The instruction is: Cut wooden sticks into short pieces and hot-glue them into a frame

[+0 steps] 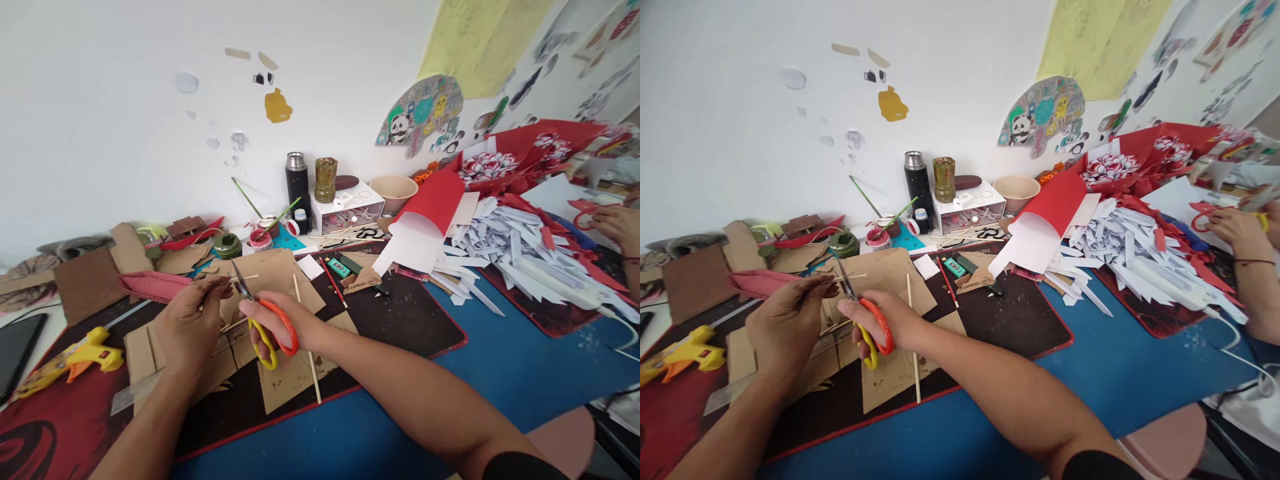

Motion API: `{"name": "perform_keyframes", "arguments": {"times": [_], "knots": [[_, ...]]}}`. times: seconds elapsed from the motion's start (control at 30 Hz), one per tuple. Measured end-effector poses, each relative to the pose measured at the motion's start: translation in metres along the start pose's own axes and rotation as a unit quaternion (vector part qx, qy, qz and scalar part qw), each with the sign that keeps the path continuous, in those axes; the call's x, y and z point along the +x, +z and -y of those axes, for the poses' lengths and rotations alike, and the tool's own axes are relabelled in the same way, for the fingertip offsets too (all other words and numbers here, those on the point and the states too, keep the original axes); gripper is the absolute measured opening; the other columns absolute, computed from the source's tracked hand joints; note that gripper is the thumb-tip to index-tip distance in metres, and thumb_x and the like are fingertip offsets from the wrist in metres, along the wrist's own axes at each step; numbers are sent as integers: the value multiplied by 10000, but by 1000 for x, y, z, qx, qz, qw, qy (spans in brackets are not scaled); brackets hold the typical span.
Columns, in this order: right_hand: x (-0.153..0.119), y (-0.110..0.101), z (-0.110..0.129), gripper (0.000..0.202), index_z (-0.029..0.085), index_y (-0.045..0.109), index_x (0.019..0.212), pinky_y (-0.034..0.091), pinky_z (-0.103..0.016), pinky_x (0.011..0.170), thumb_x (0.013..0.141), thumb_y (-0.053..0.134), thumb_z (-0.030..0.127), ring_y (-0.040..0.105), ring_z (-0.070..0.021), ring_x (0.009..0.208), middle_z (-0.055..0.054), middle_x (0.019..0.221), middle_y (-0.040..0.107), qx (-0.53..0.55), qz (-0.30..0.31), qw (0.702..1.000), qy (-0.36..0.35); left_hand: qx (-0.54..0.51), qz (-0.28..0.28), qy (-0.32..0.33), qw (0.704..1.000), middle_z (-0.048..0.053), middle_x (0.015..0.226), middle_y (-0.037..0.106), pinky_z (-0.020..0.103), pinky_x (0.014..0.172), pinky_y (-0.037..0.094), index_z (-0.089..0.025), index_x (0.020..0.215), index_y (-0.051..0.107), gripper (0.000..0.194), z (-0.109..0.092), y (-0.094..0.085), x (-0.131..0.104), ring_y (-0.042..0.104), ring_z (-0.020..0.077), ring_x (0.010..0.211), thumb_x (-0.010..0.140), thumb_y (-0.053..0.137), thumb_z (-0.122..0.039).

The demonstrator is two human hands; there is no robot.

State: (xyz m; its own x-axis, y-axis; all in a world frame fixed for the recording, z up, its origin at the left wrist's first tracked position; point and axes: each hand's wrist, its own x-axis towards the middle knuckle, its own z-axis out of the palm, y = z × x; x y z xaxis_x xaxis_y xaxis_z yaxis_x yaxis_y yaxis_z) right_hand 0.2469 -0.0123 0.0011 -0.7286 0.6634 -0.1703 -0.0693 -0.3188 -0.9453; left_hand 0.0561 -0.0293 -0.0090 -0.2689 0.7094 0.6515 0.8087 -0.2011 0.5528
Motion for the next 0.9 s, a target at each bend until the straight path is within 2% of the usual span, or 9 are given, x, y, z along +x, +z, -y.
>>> {"name": "perform_keyframes", "arguments": {"times": [0.13, 0.4, 0.9], "knots": [[0, 0, 0, 530, 234, 456, 889, 474, -221, 390, 965, 703, 697, 606, -130, 423, 65, 625, 593, -17, -8, 1000, 1, 13, -6, 32, 999, 4, 838, 862, 243, 745, 589, -219, 970, 829, 227, 3, 1, 0, 817, 171, 770, 982, 631, -329], [3, 2, -6, 503, 241, 453, 875, 455, -222, 381, 971, 707, 664, 582, -133, 405, 74, 585, 578, -3, -18, 1000, -7, 37, -5, 55, 998, 3, 877, 870, 253, 762, 586, -229, 960, 830, 228, 6, 2, -2, 831, 183, 823, 1011, 624, -313], [8, 6, -17, 331, 240, 448, 812, 406, -211, 365, 989, 697, 367, 514, -110, 379, 94, 557, 524, -49, -66, 997, -8, 42, -15, 95, 995, 38, 853, 862, 253, 759, 581, -183, 984, 827, 235, 1, 6, -1, 821, 183, 791, 1025, 614, -273]]}}
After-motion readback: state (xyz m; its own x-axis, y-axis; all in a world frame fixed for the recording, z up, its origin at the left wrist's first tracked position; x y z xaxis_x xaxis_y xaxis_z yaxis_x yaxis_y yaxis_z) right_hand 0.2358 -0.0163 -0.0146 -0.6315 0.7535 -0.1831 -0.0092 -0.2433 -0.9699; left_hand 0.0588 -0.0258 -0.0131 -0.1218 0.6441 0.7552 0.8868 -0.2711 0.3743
